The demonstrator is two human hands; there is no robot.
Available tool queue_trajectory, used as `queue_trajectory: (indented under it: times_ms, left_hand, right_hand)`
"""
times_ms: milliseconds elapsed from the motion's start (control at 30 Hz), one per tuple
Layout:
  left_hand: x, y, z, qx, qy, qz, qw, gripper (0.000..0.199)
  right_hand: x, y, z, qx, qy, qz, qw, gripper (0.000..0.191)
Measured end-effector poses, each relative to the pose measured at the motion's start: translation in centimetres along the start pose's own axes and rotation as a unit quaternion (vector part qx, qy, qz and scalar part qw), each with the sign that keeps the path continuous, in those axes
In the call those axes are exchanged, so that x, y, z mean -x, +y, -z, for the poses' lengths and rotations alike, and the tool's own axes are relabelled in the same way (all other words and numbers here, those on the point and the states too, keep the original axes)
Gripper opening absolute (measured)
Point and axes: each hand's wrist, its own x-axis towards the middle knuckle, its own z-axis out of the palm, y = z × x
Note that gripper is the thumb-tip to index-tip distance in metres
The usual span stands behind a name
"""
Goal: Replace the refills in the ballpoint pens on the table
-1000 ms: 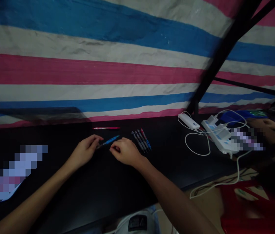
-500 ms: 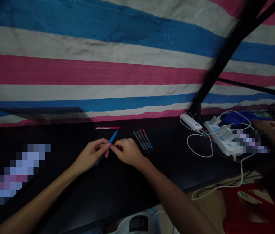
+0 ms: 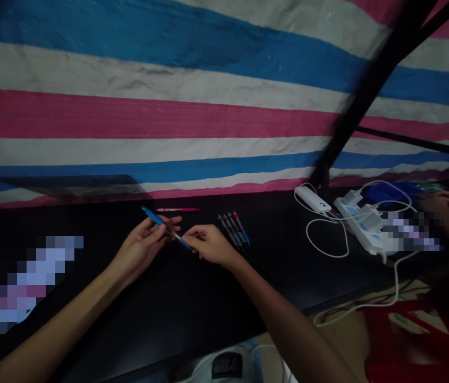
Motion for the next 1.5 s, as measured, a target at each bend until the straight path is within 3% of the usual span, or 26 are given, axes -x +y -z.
queue_trajectory:
  times_ms: [133, 233, 367, 600, 767, 933, 1000, 1133, 1300, 1500]
  left_hand:
    - [-0.1, 0.0, 0.1, 0.005, 0.048, 0.0, 0.999, 0.024]
    - [-0.3, 0.2, 0.4, 0.005, 0.068, -0.006, 0.998, 0.028]
    - [-0.7, 0.5, 1.1, 0.004, 0.07, -0.024, 0.997, 0.026]
    - [-1.0, 0.7, 1.4, 0.005, 0.08, -0.026, 0.996, 0.026]
    - [-0.9, 0.6, 1.9, -0.117, 0.075, -0.054, 0.989, 0.026]
    - [-0.8, 0.9, 2.7, -0.346, 0.033, -0.124, 0.929, 0.027]
    - [-0.7, 1.3, 2.9, -0.432, 0.01, -0.184, 0.883, 0.025]
    - [-0.5, 1.7, 2.9, -0.543, -0.035, -0.279, 0.791, 0.018]
    - [-0.5, 1.4, 2.8, -0.599, -0.065, -0.287, 0.745, 0.017]
    - [-0.6, 1.7, 2.7, -0.632, -0.077, -0.287, 0.715, 0.021]
  right_hand:
    - [0.1, -0.6, 0.6, -0.103, 0.006, -0.026, 0.994, 0.023]
    - [-0.1, -0.7, 1.1, -0.152, 0.059, -0.002, 0.987, 0.022]
    - [-0.3, -0.5, 1.8, -0.19, 0.128, 0.037, 0.973, 0.023]
    - [-0.3, -0.7, 2.3, -0.238, 0.168, 0.02, 0.956, 0.026]
    - [-0.3, -0.6, 2.0, -0.212, 0.161, 0.009, 0.964, 0.025]
    - [0.2, -0.5, 1.1, -0.106, 0.007, -0.069, 0.992, 0.021]
    - [0.4, -0.7, 1.0, -0.101, -0.042, -0.078, 0.991, 0.024]
    - [0.5, -0.8, 1.4, -0.186, -0.071, -0.094, 0.976, 0.028]
    - [0.5, -0.4, 2.0, -0.266, -0.123, -0.133, 0.947, 0.025]
    - [0.4, 0.1, 1.4, -0.223, -0.088, -0.107, 0.965, 0.026]
